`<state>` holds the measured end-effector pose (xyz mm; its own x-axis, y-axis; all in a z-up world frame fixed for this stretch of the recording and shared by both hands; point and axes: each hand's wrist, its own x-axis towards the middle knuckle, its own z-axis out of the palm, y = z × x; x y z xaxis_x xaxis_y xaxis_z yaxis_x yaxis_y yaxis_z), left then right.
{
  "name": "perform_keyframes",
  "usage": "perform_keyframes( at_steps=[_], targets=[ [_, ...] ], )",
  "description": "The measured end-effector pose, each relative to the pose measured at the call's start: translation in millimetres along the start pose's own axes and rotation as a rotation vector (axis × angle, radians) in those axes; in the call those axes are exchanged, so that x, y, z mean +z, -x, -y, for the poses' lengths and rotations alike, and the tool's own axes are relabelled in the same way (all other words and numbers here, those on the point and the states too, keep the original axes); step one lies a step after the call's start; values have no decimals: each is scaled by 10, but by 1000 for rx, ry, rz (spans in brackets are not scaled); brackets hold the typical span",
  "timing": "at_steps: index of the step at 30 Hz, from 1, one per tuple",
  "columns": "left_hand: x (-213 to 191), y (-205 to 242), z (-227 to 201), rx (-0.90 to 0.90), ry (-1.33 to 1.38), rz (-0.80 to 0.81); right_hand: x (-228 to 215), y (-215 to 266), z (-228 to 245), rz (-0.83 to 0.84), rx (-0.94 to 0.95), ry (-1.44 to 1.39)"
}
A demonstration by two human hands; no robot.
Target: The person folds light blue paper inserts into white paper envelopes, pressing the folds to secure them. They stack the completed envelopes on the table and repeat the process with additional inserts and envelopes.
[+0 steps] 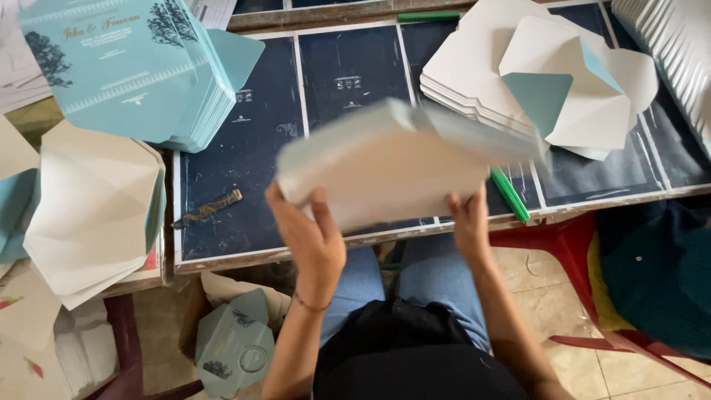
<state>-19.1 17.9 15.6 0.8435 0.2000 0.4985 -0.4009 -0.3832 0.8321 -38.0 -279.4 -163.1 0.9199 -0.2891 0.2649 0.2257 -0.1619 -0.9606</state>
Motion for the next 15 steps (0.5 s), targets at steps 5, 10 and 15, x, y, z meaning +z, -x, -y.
perform_keyframes(
  at_steps=[5,10,15],
  targets=[
    [-457,-35,-329,-276,-139,141,-124,-876,920,244,143,500],
    [-467,691,170,-578,-11,361,330,-1690,597,818,243,886],
    [-718,872,411,-844,-82,621,692,-1939,421,1035,369,1182]
  ],
)
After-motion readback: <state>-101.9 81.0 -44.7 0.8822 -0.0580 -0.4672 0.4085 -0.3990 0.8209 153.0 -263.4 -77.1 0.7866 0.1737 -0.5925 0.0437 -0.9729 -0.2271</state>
